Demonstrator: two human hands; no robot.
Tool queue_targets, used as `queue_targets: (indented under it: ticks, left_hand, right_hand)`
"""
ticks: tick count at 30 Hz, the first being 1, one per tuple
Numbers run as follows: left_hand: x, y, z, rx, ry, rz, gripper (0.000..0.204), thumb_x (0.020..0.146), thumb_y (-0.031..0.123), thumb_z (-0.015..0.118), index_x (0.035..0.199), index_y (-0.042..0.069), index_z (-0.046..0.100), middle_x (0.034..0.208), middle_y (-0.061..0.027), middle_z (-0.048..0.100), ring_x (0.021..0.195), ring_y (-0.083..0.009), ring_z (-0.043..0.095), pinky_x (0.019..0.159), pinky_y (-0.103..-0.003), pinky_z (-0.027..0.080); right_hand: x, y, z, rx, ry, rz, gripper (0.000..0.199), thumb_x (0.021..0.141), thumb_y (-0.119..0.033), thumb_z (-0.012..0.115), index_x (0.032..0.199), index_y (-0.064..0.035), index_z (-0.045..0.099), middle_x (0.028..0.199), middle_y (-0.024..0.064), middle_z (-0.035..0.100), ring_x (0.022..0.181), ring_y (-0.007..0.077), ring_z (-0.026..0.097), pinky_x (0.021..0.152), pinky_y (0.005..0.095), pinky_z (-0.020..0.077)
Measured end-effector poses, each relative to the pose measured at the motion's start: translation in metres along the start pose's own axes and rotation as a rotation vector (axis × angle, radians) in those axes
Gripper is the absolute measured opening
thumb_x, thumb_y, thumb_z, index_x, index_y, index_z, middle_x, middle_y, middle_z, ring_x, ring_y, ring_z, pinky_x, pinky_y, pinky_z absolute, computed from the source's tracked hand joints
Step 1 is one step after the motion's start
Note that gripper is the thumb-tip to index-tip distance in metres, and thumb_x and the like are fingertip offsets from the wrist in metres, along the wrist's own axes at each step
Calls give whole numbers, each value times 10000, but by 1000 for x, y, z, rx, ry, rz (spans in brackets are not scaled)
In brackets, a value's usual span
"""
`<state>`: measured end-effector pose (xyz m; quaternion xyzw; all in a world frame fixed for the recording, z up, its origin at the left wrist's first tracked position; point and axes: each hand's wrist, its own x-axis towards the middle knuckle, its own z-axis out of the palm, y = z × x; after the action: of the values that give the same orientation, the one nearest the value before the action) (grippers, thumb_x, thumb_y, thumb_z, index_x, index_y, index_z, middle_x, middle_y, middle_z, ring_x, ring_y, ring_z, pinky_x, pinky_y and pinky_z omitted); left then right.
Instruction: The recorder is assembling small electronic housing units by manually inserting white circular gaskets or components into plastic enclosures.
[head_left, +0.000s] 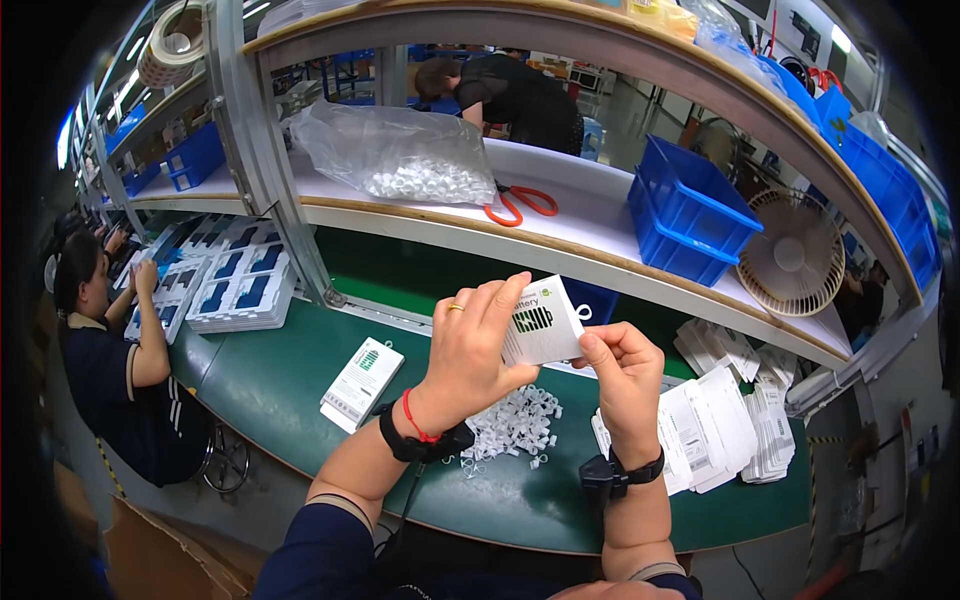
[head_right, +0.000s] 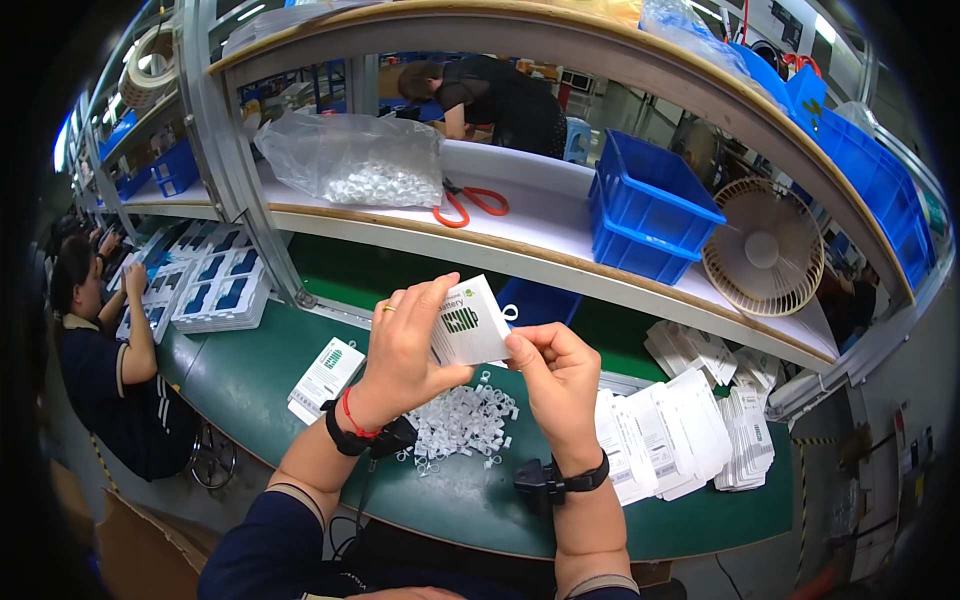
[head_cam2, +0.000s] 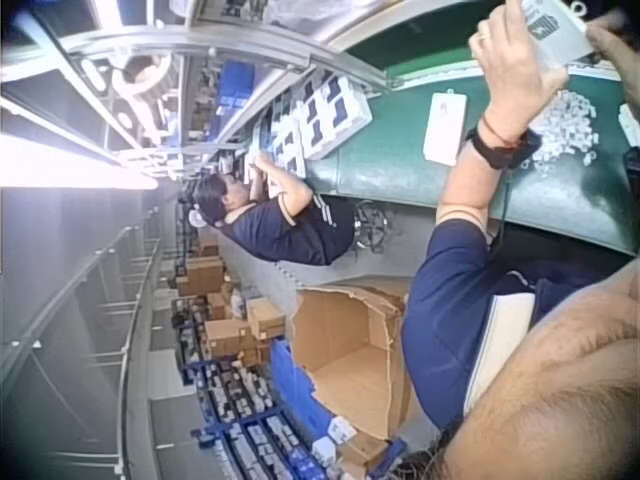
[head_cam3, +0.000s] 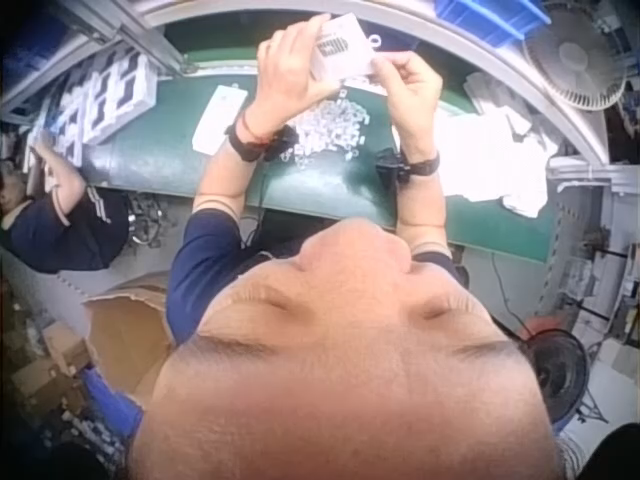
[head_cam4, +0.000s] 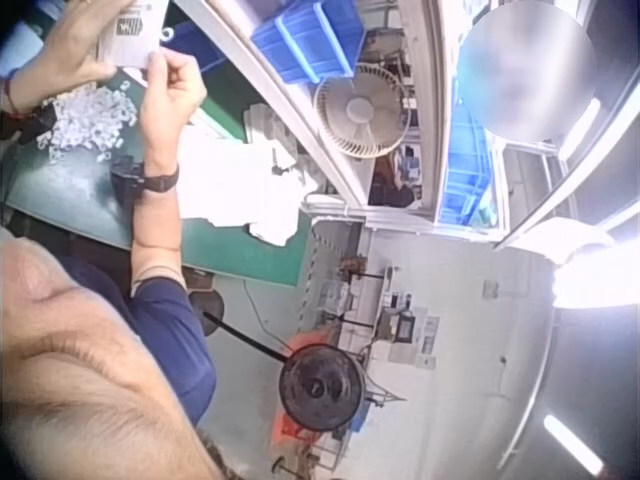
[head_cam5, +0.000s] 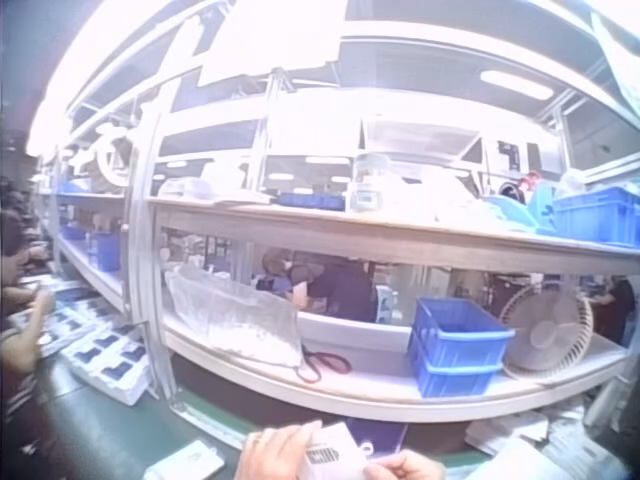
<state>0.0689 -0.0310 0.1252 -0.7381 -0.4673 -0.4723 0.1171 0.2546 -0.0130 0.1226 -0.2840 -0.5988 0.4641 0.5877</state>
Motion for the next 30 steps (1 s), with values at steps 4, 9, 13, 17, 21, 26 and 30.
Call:
queue_targets:
  ticks: [4, 9, 13, 17, 21, 26, 30]
  left_hand:
    - [-4, 4, 2, -11, 11, -22, 874, 504, 216, 793, 1299, 45, 474, 1116, -128, 576, 971, -308, 556, 849, -398, 395]
    - [-3, 7, 2, -13, -8, -29, 900, 503, 218, 785, 1326, 39, 467, 1111, -133, 582, 947, -302, 564, 813, -394, 415]
    - [-5, 2, 0, -11, -5, -61, 919, 502, 220, 782, 1343, 38, 460, 1119, -134, 582, 938, -299, 568, 805, -390, 422]
    - [-5, 2, 0, 1, 5, -75, 928, 507, 234, 777, 1356, 44, 454, 1124, -122, 576, 936, -285, 562, 807, -390, 413]
    - [-7, 2, 7, -24, 36, -87, 922, 514, 241, 760, 1360, 41, 452, 1117, -118, 574, 922, -277, 562, 787, -385, 409]
    - [-7, 2, 12, -45, 64, -98, 906, 525, 237, 749, 1353, 24, 452, 1107, -131, 581, 886, -281, 569, 754, -383, 419]
    - [-8, 6, 12, -16, 57, -86, 896, 531, 237, 743, 1350, 15, 452, 1111, -141, 582, 871, -284, 570, 741, -380, 424]
  right_hand:
    - [-2, 0, -1, -42, 22, -46, 101, 895, -77, 660, 893, 24, 652, 795, 36, 661, 692, 62, 576, 633, 200, 465]
    - [-2, 3, -6, -336, 24, -280, 94, 859, -37, 676, 915, 35, 654, 758, 52, 651, 665, 86, 549, 608, 216, 422]
    - [3, 4, -4, -390, -59, -370, 151, 804, -17, 711, 930, 42, 654, 748, 89, 638, 664, 138, 566, 609, 246, 433]
    - [4, -1, 4, -538, -99, -627, 214, 751, -20, 746, 931, 46, 651, 781, 119, 639, 685, 197, 575, 612, 291, 451]
    - [4, 11, 6, -709, -13, -742, 276, 767, -20, 740, 1013, 47, 634, 871, 133, 656, 759, 205, 614, 679, 295, 485]
    - [-2, 32, 23, -355, 74, -487, 339, 826, -19, 696, 1139, 43, 583, 1008, 136, 657, 905, 190, 643, 807, 284, 499]
    - [-3, 37, 19, -132, 45, -357, 320, 855, -1, 660, 1160, 43, 575, 1054, 116, 654, 943, 161, 633, 844, 276, 494]
